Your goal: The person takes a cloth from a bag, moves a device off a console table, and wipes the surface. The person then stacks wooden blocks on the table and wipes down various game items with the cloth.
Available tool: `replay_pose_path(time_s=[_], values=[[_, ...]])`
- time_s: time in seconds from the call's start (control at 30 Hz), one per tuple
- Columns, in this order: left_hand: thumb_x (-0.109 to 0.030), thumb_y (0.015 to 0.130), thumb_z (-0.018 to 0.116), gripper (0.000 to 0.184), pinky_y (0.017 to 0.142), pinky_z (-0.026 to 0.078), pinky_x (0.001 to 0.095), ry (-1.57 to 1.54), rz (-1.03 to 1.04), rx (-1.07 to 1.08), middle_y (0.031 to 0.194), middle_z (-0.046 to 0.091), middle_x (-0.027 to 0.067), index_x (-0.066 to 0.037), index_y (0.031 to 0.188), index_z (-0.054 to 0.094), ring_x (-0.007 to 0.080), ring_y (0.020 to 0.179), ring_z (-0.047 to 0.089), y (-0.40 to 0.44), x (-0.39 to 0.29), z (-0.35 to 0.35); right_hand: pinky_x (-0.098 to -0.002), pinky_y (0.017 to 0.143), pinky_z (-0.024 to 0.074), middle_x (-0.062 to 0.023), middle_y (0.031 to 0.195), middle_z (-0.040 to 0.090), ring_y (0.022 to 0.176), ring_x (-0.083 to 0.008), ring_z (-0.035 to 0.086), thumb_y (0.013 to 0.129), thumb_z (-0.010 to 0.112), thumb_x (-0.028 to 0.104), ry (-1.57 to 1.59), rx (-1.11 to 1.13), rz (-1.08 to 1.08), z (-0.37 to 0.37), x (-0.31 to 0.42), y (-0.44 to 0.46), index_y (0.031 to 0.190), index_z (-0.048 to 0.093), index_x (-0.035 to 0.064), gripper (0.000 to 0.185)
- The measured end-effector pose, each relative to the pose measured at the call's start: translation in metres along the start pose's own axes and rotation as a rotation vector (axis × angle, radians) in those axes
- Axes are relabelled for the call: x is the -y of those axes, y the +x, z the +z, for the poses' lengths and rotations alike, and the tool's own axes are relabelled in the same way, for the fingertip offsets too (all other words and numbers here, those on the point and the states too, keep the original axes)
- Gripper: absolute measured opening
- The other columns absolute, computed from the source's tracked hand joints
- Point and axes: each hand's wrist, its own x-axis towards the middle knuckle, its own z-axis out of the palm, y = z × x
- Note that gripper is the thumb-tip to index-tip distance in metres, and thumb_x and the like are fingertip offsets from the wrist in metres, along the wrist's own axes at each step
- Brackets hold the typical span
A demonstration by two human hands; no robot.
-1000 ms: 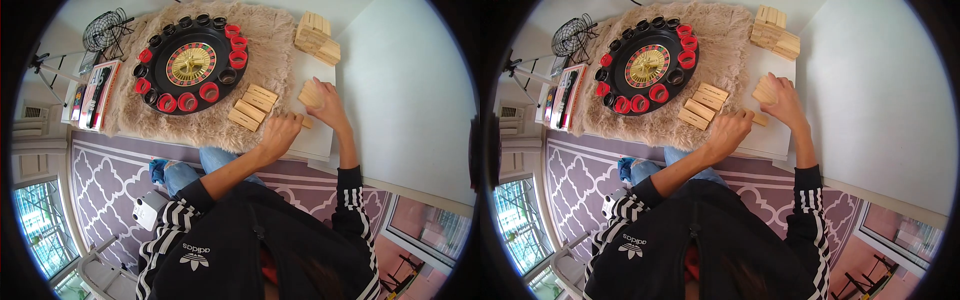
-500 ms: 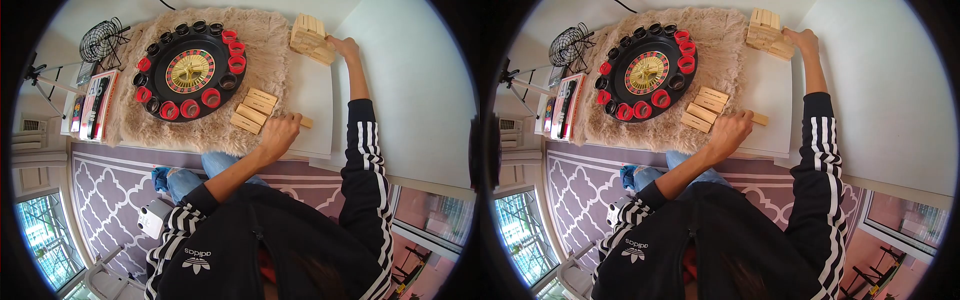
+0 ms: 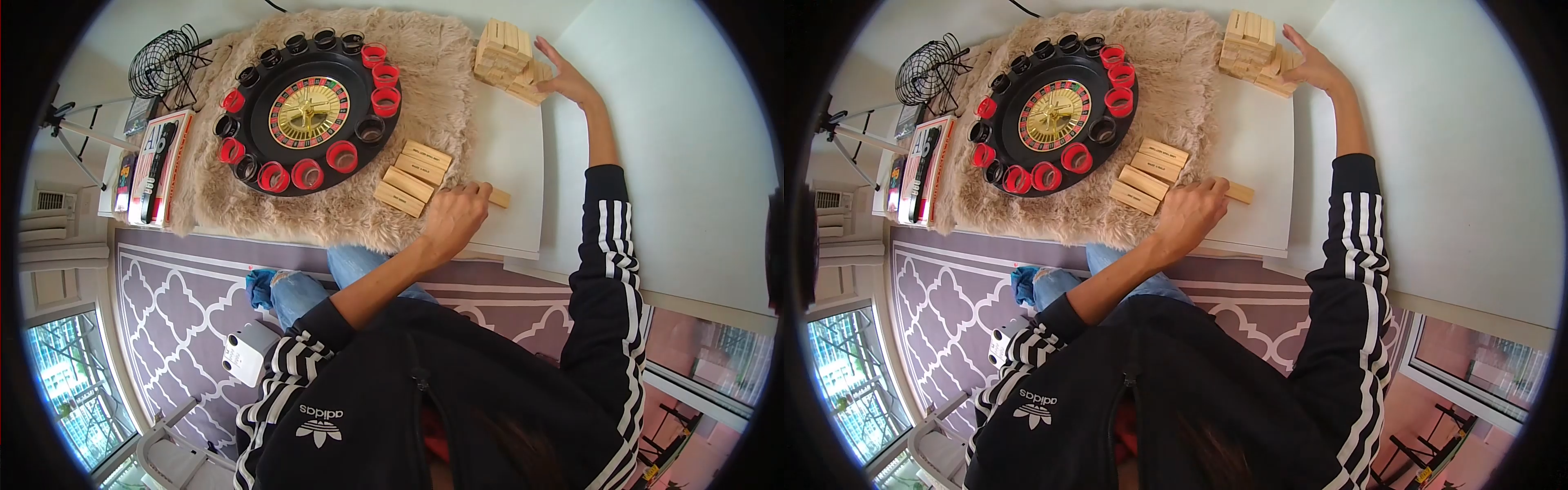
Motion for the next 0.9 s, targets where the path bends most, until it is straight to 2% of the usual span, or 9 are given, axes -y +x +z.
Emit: replay_pose_path(time_s=[0.1,0.23,0.3,0.43,0.53,0.6,0.73,0.8,0.9], values=[[-0.012,0.076,0.06,0.013,0.056,0.048,0.0365,0.009,0.001,-0.011,0.075,0.058,0.009,-0.005,0.083,0.052,0.0257,0.065,0.061,0.0,0.0,0.0,-0.0391,0.107,0.0219,-0.0132,0.137,0.038,0.132,-0.0258,0.028,0.06,0.074,0.007,0.111,0.029,0.13,0.003,0.009,0.005,0.143,0.018,0.0143,0.1],[-0.013,0.077,0.061,0.014,0.056,0.048,0.0361,0.026,-0.001,-0.007,0.075,0.057,0.0091,-0.005,0.083,0.051,0.0255,0.065,0.061,-0.001,0.001,0.001,-0.0389,0.107,0.0229,-0.0137,0.137,0.038,0.131,-0.0257,0.029,0.061,0.074,0.007,0.033,0.013,0.103,0.006,0.011,0.008,0.144,0.015,0.0142,0.101],[-0.013,0.077,0.061,0.014,0.055,0.048,0.036,0.022,-0.001,-0.009,0.075,0.057,0.0091,-0.005,0.083,0.051,0.0254,0.065,0.06,-0.001,0.0,0.0,-0.0375,0.105,0.0284,-0.0051,0.131,0.047,0.12,-0.0271,0.043,0.057,0.071,0.01,0.045,-0.06,0.056,0.01,0.004,0.013,0.143,0.012,0.0126,0.105],[-0.013,0.076,0.061,0.014,0.055,0.048,0.0363,0.01,-0.004,-0.006,0.075,0.057,0.0093,-0.005,0.083,0.051,0.0257,0.066,0.06,-0.001,-0.001,-0.001,-0.0408,0.107,0.0241,-0.0045,0.129,0.049,0.116,-0.0299,0.045,0.056,0.069,0.012,-0.045,-0.065,0.083,0.011,0.002,0.018,0.144,0.007,0.0128,0.108],[-0.013,0.076,0.061,0.015,0.056,0.048,0.0367,0.004,-0.007,-0.001,0.076,0.057,0.0095,-0.005,0.084,0.051,0.0261,0.066,0.06,-0.001,0.0,0.0,-0.0436,0.109,0.0174,-0.0062,0.129,0.049,0.115,-0.0328,0.045,0.055,0.068,0.014,-0.403,-0.065,0.115,0.01,0.017,0.017,0.144,0.003,0.0124,0.11],[-0.013,0.076,0.061,0.015,0.056,0.048,0.0368,0.003,-0.01,0.002,0.076,0.057,0.0096,-0.005,0.084,0.051,0.0262,0.067,0.06,-0.001,0.0,0.0,-0.0401,0.108,0.0208,-0.0172,0.134,0.041,0.125,-0.0311,0.037,0.059,0.068,0.007,-0.433,-0.007,0.137,0.011,0.02,0.019,0.144,-0.001,0.0213,0.111],[-0.013,0.077,0.06,0.015,0.055,0.048,0.0369,0.008,0.0,-0.013,0.076,0.057,0.0094,-0.005,0.083,0.05,0.0265,0.066,0.06,-0.001,0.0,0.0,-0.0397,0.108,0.0218,-0.0195,0.135,0.04,0.125,-0.0319,0.037,0.058,0.071,0.008,-0.155,0.003,0.129,0.013,0.016,0.021,0.144,-0.004,0.0187,0.115],[-0.013,0.077,0.06,0.015,0.055,0.048,0.0369,0.009,-0.002,-0.012,0.076,0.057,0.0093,-0.005,0.083,0.05,0.0266,0.066,0.06,-0.001,-0.001,0.0,-0.0399,0.108,0.0221,-0.0112,0.132,0.045,0.122,-0.0332,0.041,0.053,0.075,0.015,0.014,-0.078,0.083,0.016,0.008,0.019,0.143,-0.004,0.0091,0.12],[-0.013,0.077,0.06,0.014,0.055,0.048,0.0369,-0.006,-0.001,-0.022,0.076,0.057,0.0092,-0.005,0.082,0.05,0.0268,0.066,0.06,-0.001,-0.001,-0.001,-0.0362,0.106,0.0273,-0.0131,0.133,0.044,0.124,-0.0319,0.04,0.052,0.078,0.015,-0.012,-0.098,0.139,0.019,0.001,0.02,0.142,-0.005,0.0062,0.122]])
